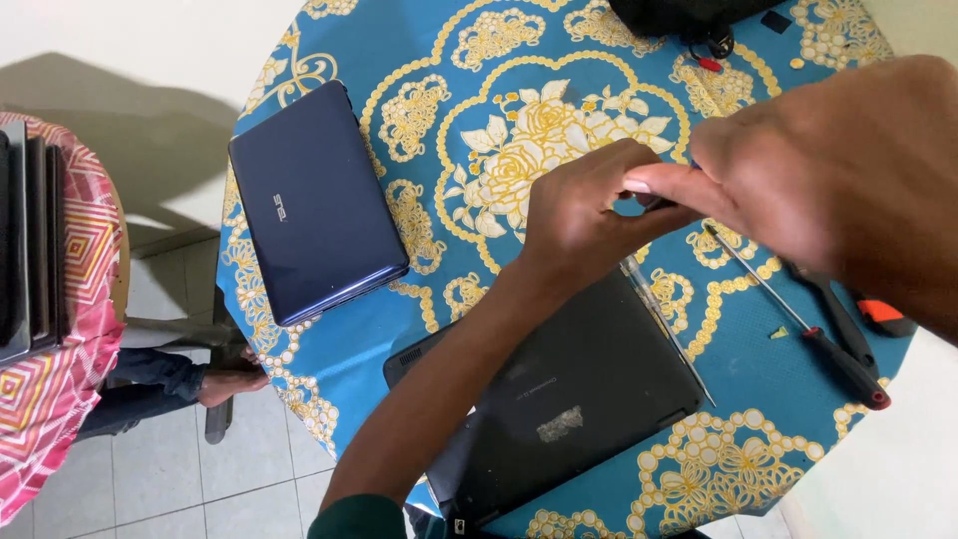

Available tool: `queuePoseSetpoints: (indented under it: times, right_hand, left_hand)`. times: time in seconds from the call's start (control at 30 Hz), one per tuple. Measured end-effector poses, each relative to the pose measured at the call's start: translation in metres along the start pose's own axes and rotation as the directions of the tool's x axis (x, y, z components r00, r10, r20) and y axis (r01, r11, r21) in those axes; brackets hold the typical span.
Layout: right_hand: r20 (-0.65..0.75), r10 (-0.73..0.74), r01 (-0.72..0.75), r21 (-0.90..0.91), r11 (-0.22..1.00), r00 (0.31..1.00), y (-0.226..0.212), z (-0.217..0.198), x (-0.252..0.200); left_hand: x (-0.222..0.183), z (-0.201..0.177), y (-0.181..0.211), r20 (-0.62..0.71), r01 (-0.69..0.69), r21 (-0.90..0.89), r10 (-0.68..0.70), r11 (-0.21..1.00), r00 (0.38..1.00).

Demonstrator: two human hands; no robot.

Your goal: Securing the bottom cover of a laptop using a screwdriver to tighten the screws.

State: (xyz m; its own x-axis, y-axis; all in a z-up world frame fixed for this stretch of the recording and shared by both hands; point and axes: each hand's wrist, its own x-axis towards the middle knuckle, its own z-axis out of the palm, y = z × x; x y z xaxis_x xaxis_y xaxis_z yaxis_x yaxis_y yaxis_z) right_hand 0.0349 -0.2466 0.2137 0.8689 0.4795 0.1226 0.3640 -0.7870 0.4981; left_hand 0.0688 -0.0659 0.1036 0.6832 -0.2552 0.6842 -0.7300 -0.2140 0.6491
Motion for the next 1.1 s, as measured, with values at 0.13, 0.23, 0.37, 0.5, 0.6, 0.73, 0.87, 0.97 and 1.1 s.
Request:
queuePoseSetpoints:
  times: [0.13,0.23,0.37,0.5,0.6,0.73,0.87,0.97,1.1]
  right_hand:
    - [0.158,0.010,-0.023,0.079,0.997,0.987,0.012,-0.009,0.005]
    - [0.017,-0.077,0.066,0.368,0.928,0.997,0.022,0.006,0.002]
    - [-0.042,-0.143,0.149,0.226,0.963,0.989,0.025,0.017,0.000]
    - [0.027,-0.121,0.123,-0.083,0.989,0.992,0.029,0.032,-0.005]
    - [0.051,-0.063,0.077,-0.335,0.939,0.997,0.028,0.027,-0.009]
    - [0.170,-0.080,0.141,-0.383,0.913,0.982,0.023,0.018,-0.004]
    - [0.156,-0.021,-0.019,0.246,0.969,0.987,0.023,-0.007,0.010]
    - [0.025,-0.076,0.061,0.370,0.927,0.997,0.032,0.017,0.003]
    - [0.328,0.004,-0.038,0.097,0.995,0.945,0.015,0.006,0.011]
  left_hand:
    - [-0.002,0.009,-0.024,0.142,-0.169,0.221,0.139,0.960,0.980]
    - [0.004,0.003,-0.019,0.332,-0.126,0.272,0.030,0.954,0.943]
    - [0.014,-0.006,-0.007,0.455,-0.109,0.032,0.083,0.994,0.887]
    - [0.009,0.004,-0.001,0.278,-0.113,0.048,0.096,0.992,0.956]
    - [0.010,0.003,0.013,0.000,-0.050,0.015,0.050,0.999,0.999]
    - [0.001,0.007,0.004,-0.029,-0.242,0.231,0.255,0.942,0.966]
    - [-0.002,0.010,-0.017,0.202,-0.172,0.253,0.122,0.952,0.972]
    - [0.017,-0.014,0.004,0.376,-0.154,0.176,0.078,0.972,0.923]
    - [0.011,-0.012,-0.001,0.435,-0.111,0.055,0.076,0.992,0.897]
